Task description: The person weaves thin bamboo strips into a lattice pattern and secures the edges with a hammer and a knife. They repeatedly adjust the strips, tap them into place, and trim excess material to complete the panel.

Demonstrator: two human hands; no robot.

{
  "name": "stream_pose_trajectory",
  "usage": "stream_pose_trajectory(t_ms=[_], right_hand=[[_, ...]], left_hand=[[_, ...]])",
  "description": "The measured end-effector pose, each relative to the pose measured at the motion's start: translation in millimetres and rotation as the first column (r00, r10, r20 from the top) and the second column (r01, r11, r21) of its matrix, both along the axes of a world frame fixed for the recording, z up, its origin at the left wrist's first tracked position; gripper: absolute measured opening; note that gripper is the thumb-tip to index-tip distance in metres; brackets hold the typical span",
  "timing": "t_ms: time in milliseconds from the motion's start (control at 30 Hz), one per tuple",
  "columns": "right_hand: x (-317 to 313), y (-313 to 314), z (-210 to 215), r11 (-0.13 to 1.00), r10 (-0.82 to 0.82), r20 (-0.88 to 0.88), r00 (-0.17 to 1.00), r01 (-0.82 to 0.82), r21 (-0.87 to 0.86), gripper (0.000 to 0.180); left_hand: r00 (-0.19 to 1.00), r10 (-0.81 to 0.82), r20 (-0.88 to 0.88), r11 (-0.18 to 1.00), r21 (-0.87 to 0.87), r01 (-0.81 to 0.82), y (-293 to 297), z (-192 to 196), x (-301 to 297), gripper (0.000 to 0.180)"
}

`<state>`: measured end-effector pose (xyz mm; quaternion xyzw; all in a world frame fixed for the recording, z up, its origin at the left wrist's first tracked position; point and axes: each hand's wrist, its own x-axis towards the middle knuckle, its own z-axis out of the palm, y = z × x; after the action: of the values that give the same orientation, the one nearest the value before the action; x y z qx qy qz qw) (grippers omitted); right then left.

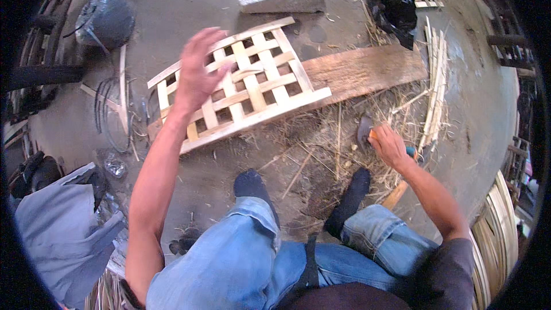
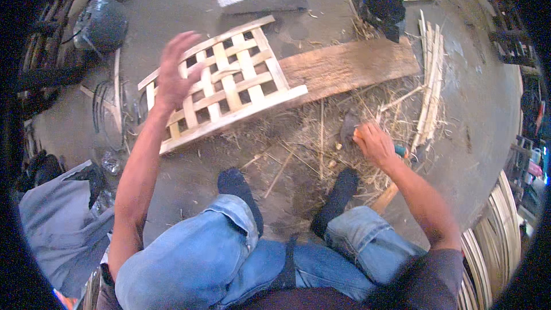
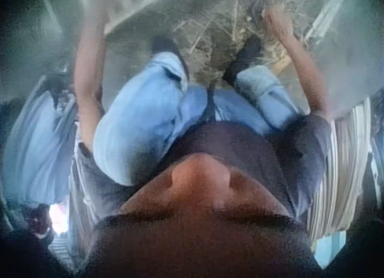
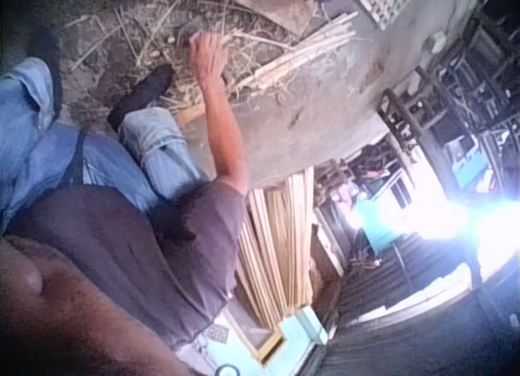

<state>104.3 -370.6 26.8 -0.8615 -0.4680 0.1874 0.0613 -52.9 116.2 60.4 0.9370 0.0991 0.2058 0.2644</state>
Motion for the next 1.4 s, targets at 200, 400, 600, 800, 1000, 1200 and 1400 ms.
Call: stream_pose_trajectory(t_ms=[200, 400, 600, 800, 1000, 1200, 1400], right_hand=[[12.7, 76.0, 21.1, 0.909, -0.024, 0.255, 0.967, -0.085, 0.408, 0.017], [64.0, 249.8, 22.3, 0.86, -0.219, -0.346, 0.912, 0.348, 0.373, 0.021], [67.6, 289.6, 4.8, 0.925, -0.146, -0.64, 0.755, 0.333, 0.183, 0.029], [92.3, 256.7, 87.8, 0.906, 0.113, -0.905, 0.411, 0.331, 0.263, 0.037], [125.5, 238.8, 138.0, 0.865, 0.209, -0.882, 0.422, 0.341, 0.368, 0.046], [116.9, 235.8, 142.6, 0.813, 0.296, -0.89, 0.347, 0.398, 0.425, 0.04], [116.7, 236.5, 150.2, 0.849, 0.101, -0.63, 0.77, 0.264, 0.459, 0.03]], left_hand=[[0.824, 0.539, -0.173, 0.814, -0.146, -0.563, 129.2, -25.4, -138.1, 0.038], [0.757, 0.375, -0.535, 0.576, -0.506, -0.642, 129.9, -59.1, -179.0, 0.037], [0.874, 0.311, -0.374, 0.591, -0.644, -0.486, 101.6, -38.1, -163.1, 0.037], [0.944, 0.263, -0.199, 0.438, -0.847, -0.301, 97.2, 35.8, -170.3, 0.033], [0.985, 0.166, 0.047, 0.541, -0.839, -0.051, 104.9, 82.3, -145.7, 0.04], [0.981, 0.184, 0.056, 0.563, -0.824, -0.059, 117.6, 90.5, -134.3, 0.046], [0.985, 0.162, -0.058, 0.657, -0.738, -0.152, 107.9, 80.9, -119.5, 0.028]])
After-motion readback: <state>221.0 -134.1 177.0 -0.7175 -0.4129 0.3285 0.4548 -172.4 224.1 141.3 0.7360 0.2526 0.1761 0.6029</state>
